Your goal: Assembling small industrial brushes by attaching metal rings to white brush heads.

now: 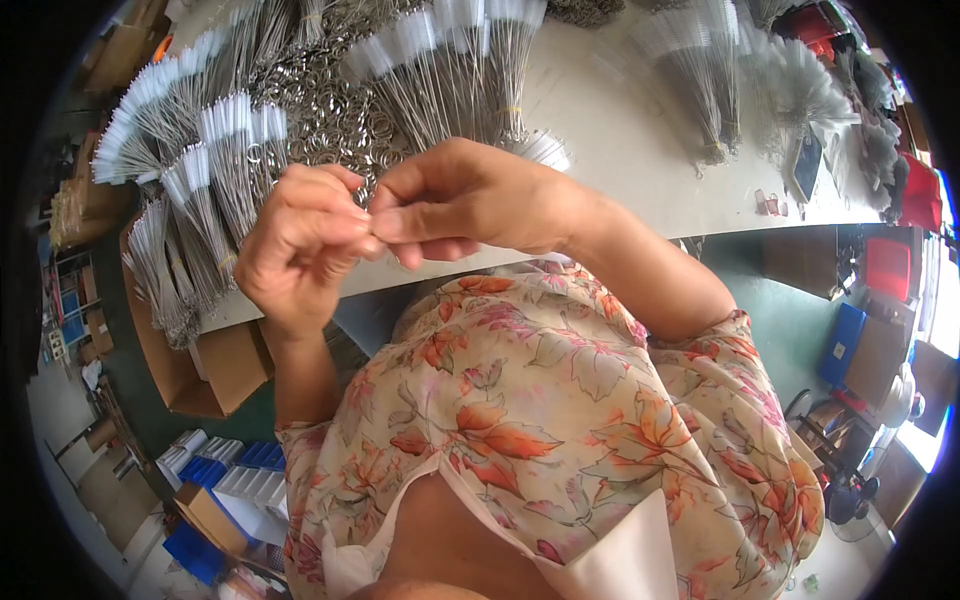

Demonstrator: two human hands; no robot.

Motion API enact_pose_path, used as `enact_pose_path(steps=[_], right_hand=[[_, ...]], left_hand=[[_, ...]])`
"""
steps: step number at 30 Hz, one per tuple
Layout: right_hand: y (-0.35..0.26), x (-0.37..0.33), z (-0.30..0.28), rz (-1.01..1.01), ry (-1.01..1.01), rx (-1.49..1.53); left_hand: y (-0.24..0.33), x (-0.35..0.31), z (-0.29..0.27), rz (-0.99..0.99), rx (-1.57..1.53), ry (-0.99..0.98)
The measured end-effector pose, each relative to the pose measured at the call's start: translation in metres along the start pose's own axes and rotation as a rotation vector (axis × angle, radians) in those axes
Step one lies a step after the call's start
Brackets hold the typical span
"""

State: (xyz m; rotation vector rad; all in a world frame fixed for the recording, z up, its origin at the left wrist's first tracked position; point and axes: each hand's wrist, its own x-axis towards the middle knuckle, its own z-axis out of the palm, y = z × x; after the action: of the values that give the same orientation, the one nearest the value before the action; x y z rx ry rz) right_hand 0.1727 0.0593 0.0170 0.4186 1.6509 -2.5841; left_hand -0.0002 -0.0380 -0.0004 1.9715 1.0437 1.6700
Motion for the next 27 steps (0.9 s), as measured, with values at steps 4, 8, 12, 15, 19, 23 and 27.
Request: enact_pose_path(steps=[4,8,12,15,19,23,27], right_hand=[[0.018,-0.036,-0.023,0.041,0.123,-0.303],[0.040,-0.100,-0.059,0.367,0.603,-1.646],[0.070,-0.104,-0.068,0.413,0.725,-1.704],[0.073,-0.066,-0.041,-0.163,0.691,-0.892],[0.066,-0.005,0.000,-0.423,0.437,-0.916],[0.055,0.019,0.017,-0.425,0.380,-0.914],[0.042,0.021,0.009,-0.443,0.266,-0.716]], left_hand=[[0.007,-0.026,0.020,-0.160,0.271,-0.014],[-0.004,-0.085,0.011,-0.596,0.469,0.169],[-0.003,-0.117,0.027,-0.810,0.691,-0.065],[-0.003,-0.107,0.033,-0.809,0.718,-0.068],[0.004,-0.092,0.027,-0.728,0.215,0.280],[0.015,-0.060,0.008,-0.652,-0.119,0.406],[0.014,-0.038,-0.022,-0.463,0.004,0.049]])
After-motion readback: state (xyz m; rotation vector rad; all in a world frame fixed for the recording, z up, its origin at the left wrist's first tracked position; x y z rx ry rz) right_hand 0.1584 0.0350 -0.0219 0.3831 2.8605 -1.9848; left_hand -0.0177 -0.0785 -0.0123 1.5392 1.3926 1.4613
